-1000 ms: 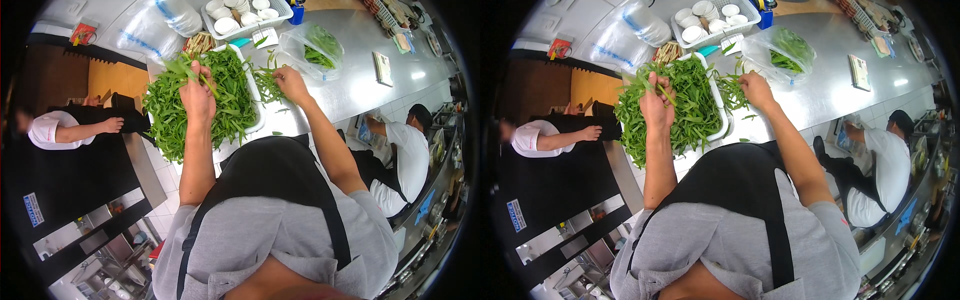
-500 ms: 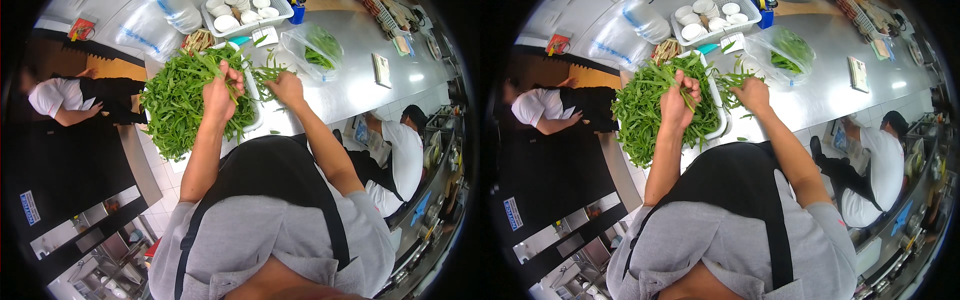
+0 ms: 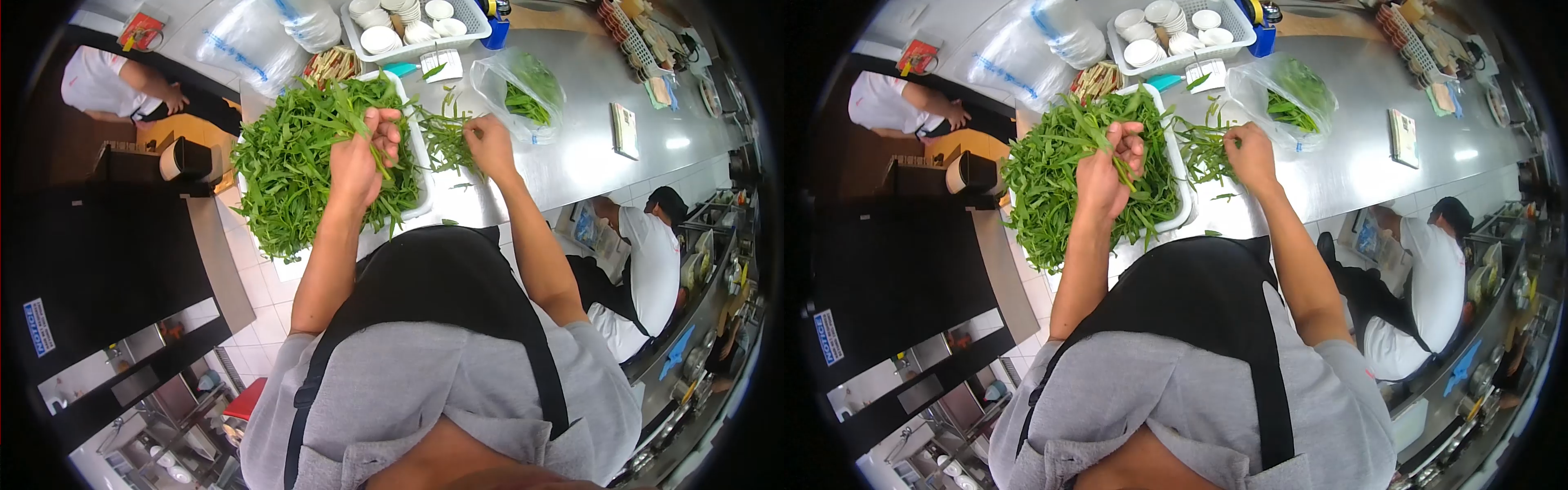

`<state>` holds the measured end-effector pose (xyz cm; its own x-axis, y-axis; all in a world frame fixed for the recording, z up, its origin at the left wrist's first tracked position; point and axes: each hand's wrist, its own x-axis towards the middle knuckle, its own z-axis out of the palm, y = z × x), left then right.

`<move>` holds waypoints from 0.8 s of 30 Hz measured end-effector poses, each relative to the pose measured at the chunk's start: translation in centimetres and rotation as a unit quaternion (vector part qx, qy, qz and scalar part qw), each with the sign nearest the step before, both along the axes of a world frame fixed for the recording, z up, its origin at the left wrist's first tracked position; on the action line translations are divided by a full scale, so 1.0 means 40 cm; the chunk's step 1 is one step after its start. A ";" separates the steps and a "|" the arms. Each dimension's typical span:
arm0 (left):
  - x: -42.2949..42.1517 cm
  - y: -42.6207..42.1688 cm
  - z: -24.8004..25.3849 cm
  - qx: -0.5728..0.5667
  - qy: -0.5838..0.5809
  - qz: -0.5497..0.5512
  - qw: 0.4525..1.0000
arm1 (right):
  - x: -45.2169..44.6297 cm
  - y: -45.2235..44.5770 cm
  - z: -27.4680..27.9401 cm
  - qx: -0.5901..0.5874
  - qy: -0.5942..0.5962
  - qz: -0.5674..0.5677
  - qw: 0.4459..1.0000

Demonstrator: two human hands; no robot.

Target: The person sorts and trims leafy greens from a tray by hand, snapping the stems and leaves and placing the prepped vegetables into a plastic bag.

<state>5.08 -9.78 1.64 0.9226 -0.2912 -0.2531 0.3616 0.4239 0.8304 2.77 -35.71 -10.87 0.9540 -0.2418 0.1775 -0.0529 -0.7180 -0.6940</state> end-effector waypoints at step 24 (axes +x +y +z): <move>0.049 -0.063 -0.021 0.111 -0.020 0.015 0.994 | -0.056 -0.015 0.014 -0.097 0.062 0.023 0.993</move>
<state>7.03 -12.28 0.81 0.9407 -0.2055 -0.2701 0.3159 0.2393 0.9181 0.53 -36.30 -10.31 0.9806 -0.1699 0.0977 -0.0928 -0.8416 -0.5321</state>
